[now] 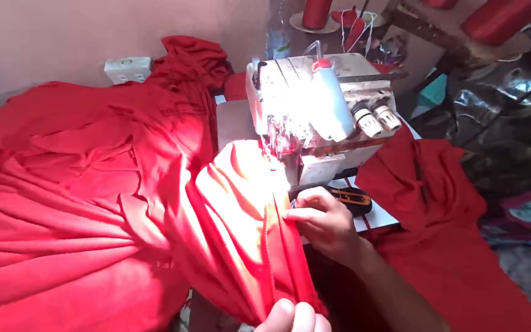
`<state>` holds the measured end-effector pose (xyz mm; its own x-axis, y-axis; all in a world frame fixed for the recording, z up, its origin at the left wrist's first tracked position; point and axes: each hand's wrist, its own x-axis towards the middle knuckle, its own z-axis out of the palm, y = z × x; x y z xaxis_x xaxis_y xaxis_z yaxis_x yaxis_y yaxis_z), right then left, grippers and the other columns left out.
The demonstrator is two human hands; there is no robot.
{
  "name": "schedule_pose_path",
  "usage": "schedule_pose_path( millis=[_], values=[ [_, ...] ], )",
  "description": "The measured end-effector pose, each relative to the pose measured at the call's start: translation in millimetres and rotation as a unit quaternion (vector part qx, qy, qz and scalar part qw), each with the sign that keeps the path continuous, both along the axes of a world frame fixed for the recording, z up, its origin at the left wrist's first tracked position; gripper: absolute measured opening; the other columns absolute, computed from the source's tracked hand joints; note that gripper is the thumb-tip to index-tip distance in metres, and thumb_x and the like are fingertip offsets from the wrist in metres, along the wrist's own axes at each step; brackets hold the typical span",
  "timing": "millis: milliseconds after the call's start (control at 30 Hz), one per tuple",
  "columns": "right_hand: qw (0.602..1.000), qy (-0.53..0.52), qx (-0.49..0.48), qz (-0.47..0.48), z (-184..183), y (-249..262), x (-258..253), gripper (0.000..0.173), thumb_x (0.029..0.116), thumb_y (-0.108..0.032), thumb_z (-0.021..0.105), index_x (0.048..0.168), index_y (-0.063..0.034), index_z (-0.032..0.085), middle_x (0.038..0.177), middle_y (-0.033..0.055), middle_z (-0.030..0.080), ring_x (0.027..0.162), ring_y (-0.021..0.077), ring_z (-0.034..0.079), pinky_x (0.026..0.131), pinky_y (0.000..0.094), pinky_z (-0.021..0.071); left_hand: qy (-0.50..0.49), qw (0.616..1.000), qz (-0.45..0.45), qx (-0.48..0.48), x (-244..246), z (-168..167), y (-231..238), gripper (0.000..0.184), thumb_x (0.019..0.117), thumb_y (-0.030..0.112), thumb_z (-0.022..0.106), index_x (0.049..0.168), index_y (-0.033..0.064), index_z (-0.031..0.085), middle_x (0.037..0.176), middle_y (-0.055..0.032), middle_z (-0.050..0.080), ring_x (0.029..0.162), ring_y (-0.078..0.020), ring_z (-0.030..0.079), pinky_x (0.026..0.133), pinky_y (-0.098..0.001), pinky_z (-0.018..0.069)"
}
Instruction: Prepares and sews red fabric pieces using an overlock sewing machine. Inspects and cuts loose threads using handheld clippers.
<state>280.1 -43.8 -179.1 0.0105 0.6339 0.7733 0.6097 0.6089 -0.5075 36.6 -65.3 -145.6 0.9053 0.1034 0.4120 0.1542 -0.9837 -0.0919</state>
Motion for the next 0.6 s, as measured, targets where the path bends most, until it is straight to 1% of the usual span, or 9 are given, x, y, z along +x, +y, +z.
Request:
schedule_pose_path(
  millis=[67, 133, 200, 300, 333, 400, 467, 500, 600],
  values=[
    [1.0, 0.017, -0.004, 0.01, 2, 9, 2, 0.01, 0.0979, -0.01, 0.064, 0.1, -0.0064, 0.074, 0.098, 0.0111, 0.064, 0.091, 0.0054, 0.062, 0.08, 0.0139, 0.0522, 0.002, 0.999, 0.028, 0.02, 18, 14, 6, 0.026, 0.1006, 0.005, 0.048, 0.091, 0.0068, 0.072, 0.079, -0.0052, 0.064, 0.072, -0.0204, 0.059, 0.073, -0.0346, 0.0453],
    [0.999, 0.037, -0.005, 0.027, 4, 17, 3, 0.009, 0.096, -0.008, 0.066, 0.1, -0.006, 0.073, 0.1, 0.0101, 0.064, 0.095, 0.0042, 0.062, 0.084, 0.0132, 0.0511, -0.024, 0.997, 0.073, 0.024, 45, 41, 11, 0.027, 0.095, 0.001, 0.051, 0.079, 0.0082, 0.072, 0.075, -0.0033, 0.066, 0.07, -0.0167, 0.059, 0.07, -0.0301, 0.0437],
    [0.998, 0.05, -0.006, 0.044, 5, 23, 6, 0.008, 0.0951, -0.007, 0.066, 0.1, -0.0066, 0.073, 0.101, 0.0086, 0.062, 0.097, 0.0031, 0.06, 0.087, 0.0124, 0.0495, -0.064, 0.995, 0.08, 0.007, 57, 44, 22, 0.029, 0.0932, -0.001, 0.052, 0.073, 0.007, 0.071, 0.073, -0.0042, 0.067, 0.069, -0.0159, 0.058, 0.067, -0.0298, 0.0412],
    [0.996, 0.068, -0.007, 0.058, 6, 29, 8, 0.008, 0.0935, -0.006, 0.066, 0.099, -0.0064, 0.072, 0.1, 0.008, 0.061, 0.096, 0.0016, 0.058, 0.086, 0.0108, 0.0473, -0.084, 0.993, 0.086, 0.005, 65, 41, 41, 0.033, 0.0958, -0.003, 0.048, 0.074, 0.0077, 0.07, 0.072, -0.0029, 0.065, 0.069, -0.0145, 0.055, 0.068, -0.0303, 0.0385],
    [0.995, 0.072, -0.01, 0.062, 6, 30, 8, 0.008, 0.0935, -0.006, 0.066, 0.099, -0.0065, 0.072, 0.101, 0.0076, 0.06, 0.095, 0.0007, 0.058, 0.086, 0.0104, 0.0469, -0.115, 0.989, 0.094, -0.001, 69, 38, 47, 0.033, 0.096, -0.003, 0.047, 0.075, 0.0064, 0.071, 0.071, -0.0034, 0.064, 0.067, -0.0148, 0.054, 0.067, -0.0304, 0.0389],
    [0.994, 0.079, -0.015, 0.07, 7, 31, 9, 0.007, 0.0934, -0.006, 0.067, 0.098, -0.0066, 0.072, 0.103, 0.0069, 0.06, 0.095, -0.0004, 0.057, 0.086, 0.0099, 0.0472, -0.156, 0.981, 0.117, 0.003, 78, 31, 57, 0.029, 0.0947, -0.002, 0.047, 0.074, 0.0036, 0.067, 0.068, -0.005, 0.058, 0.062, -0.0165, 0.053, 0.062, -0.0304, 0.0401],
    [0.993, 0.084, -0.019, 0.074, 7, 31, 9, 0.004, 0.093, -0.007, 0.067, 0.096, -0.006, 0.07, 0.104, 0.0064, 0.06, 0.098, -0.0005, 0.058, 0.088, 0.0105, 0.0477, -0.171, 0.975, 0.139, 0.025, 87, 35, 67, 0.026, 0.09, -0.002, 0.052, 0.069, 0.0012, 0.067, 0.062, -0.0076, 0.06, 0.055, -0.0187, 0.056, 0.054, -0.0312, 0.043],
    [0.993, 0.085, -0.019, 0.075, 7, 31, 10, 0.004, 0.0934, -0.006, 0.066, 0.095, -0.0048, 0.069, 0.104, 0.0068, 0.06, 0.099, -0.0002, 0.058, 0.089, 0.0109, 0.0477, -0.174, 0.974, 0.145, 0.03, 89, 36, 71, 0.026, 0.0895, -0.001, 0.053, 0.068, 0.0014, 0.067, 0.062, -0.0078, 0.061, 0.056, -0.0191, 0.057, 0.055, -0.0317, 0.0428],
    [0.995, 0.075, -0.034, 0.053, 12, 32, 11, 0.007, 0.0925, -0.005, 0.063, 0.087, -0.0009, 0.065, 0.102, 0.0085, 0.061, 0.101, 0.0011, 0.058, 0.09, 0.0109, 0.0469, -0.145, 0.974, 0.162, 0.065, 94, 40, 81, 0.027, 0.0919, 0.004, 0.053, 0.071, 0.0035, 0.069, 0.067, -0.0079, 0.068, 0.063, -0.0211, 0.065, 0.062, -0.0337, 0.0486]
  ],
)
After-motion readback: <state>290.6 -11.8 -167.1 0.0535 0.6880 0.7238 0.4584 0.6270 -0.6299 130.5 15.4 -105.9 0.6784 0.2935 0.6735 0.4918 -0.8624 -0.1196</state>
